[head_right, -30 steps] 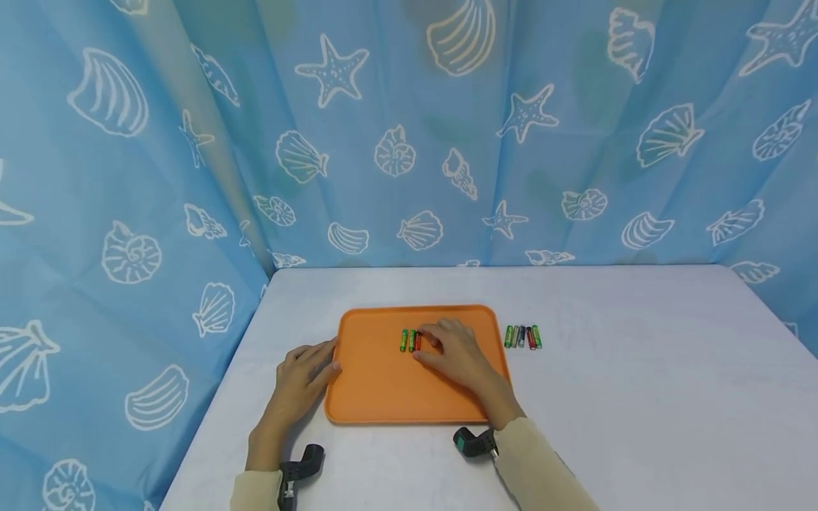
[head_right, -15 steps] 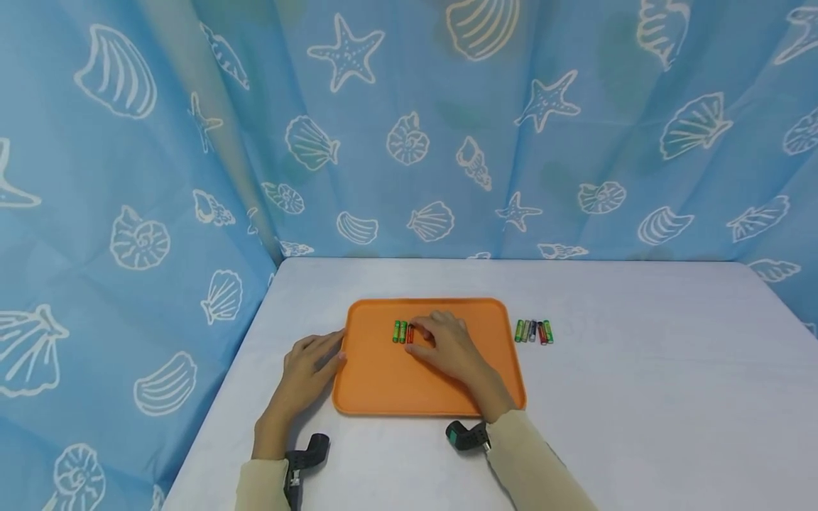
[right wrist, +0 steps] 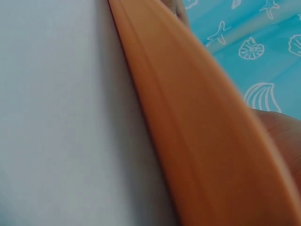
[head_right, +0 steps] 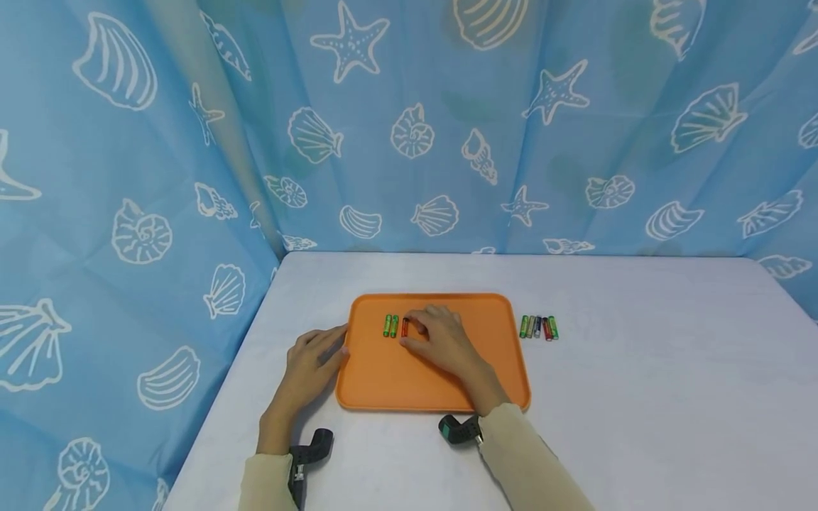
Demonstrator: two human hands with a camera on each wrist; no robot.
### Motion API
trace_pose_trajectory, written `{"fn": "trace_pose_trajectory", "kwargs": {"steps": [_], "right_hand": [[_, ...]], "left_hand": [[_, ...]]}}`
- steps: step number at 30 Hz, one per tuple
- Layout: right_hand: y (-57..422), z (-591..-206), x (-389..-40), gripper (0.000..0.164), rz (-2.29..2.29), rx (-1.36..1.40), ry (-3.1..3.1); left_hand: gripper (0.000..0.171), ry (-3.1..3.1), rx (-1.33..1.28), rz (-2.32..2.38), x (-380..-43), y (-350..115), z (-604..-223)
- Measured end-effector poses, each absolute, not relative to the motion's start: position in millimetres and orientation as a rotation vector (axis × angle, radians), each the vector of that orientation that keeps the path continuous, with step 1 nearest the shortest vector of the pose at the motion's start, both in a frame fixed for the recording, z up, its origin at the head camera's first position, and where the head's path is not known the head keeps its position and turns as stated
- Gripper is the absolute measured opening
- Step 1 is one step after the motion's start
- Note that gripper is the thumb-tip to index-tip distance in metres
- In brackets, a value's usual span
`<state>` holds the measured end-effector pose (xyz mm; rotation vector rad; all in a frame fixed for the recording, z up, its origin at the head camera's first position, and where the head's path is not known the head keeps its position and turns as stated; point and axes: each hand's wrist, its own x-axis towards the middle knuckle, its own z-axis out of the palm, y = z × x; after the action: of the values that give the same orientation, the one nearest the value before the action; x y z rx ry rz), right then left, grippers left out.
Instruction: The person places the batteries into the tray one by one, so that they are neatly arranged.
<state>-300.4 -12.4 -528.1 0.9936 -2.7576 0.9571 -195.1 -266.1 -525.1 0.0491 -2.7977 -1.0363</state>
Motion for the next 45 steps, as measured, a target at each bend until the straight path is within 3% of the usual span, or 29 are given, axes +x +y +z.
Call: {"fn": "trace_pose_trajectory", "kwargs": {"steps": [45], "right_hand": [[-79.6,-527.6,-299.5,0.041,0.902,1.001,-2.779]], "left_hand": [[0.045,-2.745,0.014,-1.043,-195.9,-266.3,-523.6]]}}
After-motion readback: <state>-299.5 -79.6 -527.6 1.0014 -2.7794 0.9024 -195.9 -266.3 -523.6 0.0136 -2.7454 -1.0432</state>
